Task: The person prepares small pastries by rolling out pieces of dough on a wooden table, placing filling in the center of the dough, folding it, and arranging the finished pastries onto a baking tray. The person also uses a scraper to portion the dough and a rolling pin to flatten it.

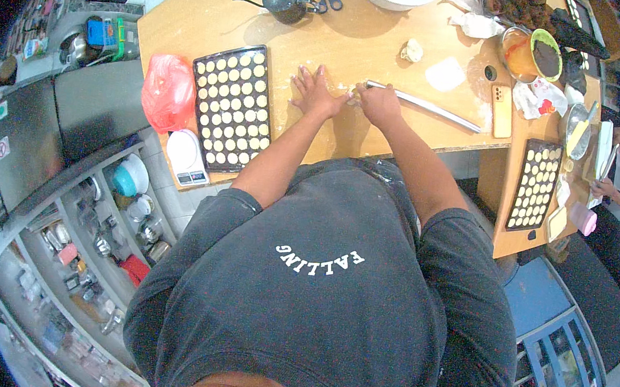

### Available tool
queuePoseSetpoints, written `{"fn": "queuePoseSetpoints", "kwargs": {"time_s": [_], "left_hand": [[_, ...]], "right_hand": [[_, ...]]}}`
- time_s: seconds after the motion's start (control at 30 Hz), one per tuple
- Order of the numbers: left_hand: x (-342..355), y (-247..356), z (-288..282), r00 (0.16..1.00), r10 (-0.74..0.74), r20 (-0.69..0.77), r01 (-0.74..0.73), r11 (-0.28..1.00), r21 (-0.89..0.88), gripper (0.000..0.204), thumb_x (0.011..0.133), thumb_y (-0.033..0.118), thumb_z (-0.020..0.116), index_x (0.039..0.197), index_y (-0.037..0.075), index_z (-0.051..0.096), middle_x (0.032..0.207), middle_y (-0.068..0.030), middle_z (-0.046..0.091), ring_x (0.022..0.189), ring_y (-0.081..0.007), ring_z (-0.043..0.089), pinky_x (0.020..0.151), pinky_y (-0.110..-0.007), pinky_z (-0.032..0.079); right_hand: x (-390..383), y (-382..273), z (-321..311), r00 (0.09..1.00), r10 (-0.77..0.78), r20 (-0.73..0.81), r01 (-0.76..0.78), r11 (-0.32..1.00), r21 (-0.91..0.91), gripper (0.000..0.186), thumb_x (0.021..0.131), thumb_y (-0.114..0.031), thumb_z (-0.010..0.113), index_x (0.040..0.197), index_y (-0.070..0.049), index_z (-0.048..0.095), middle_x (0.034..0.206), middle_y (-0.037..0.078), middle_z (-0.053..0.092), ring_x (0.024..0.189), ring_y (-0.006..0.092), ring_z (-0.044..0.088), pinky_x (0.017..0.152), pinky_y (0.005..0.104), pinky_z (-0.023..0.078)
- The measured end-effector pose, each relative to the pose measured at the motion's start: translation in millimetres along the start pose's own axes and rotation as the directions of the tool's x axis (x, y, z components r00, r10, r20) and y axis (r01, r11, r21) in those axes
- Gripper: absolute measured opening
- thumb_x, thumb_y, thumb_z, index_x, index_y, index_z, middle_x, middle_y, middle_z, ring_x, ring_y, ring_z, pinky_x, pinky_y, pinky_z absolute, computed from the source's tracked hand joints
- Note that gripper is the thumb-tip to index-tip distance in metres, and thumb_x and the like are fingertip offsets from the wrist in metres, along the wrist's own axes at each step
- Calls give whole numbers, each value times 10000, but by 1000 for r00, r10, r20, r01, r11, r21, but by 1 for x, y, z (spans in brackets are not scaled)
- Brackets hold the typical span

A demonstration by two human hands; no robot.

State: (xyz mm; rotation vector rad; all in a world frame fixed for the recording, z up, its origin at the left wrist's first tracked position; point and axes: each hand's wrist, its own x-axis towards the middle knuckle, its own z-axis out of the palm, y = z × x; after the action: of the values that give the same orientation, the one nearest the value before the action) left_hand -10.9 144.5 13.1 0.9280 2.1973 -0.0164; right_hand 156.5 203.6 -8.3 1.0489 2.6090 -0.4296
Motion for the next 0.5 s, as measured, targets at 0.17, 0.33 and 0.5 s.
{"fn": "queuePoseSetpoints", "kwargs": {"time_s": [0.17,0.33,0.5], "left_hand": [[0,2,-1,1000,-4,14,4,1000,16,1189,741,664,822,1667,287,180,1751,-130,-65,1602,-399,-55,1151,-796,194],[-3,-1,-2,1000,8,12,-8,1000,9,1199,736,661,829,1668,293,170,1751,-128,-73,1602,-396,-62,1154,-798,183],[1,3,-12,999,-4,32,5,1000,-26,1194,715,656,842,1659,278,217,1756,-105,-36,1605,-387,-43,1158,-791,181]], "right_hand": [[-4,2,7,998,-6,-67,8,1000,28,374,956,-291,649,1311,-173,643,838,93,756,801,303,746,883,532,531],[-5,1,8,998,-2,-56,2,1000,8,383,948,-294,661,1313,-182,631,821,78,751,785,285,743,820,500,527],[-5,4,8,993,9,-120,-6,1000,25,463,905,-273,700,1356,-215,617,790,110,730,730,296,722,770,482,513]]}}
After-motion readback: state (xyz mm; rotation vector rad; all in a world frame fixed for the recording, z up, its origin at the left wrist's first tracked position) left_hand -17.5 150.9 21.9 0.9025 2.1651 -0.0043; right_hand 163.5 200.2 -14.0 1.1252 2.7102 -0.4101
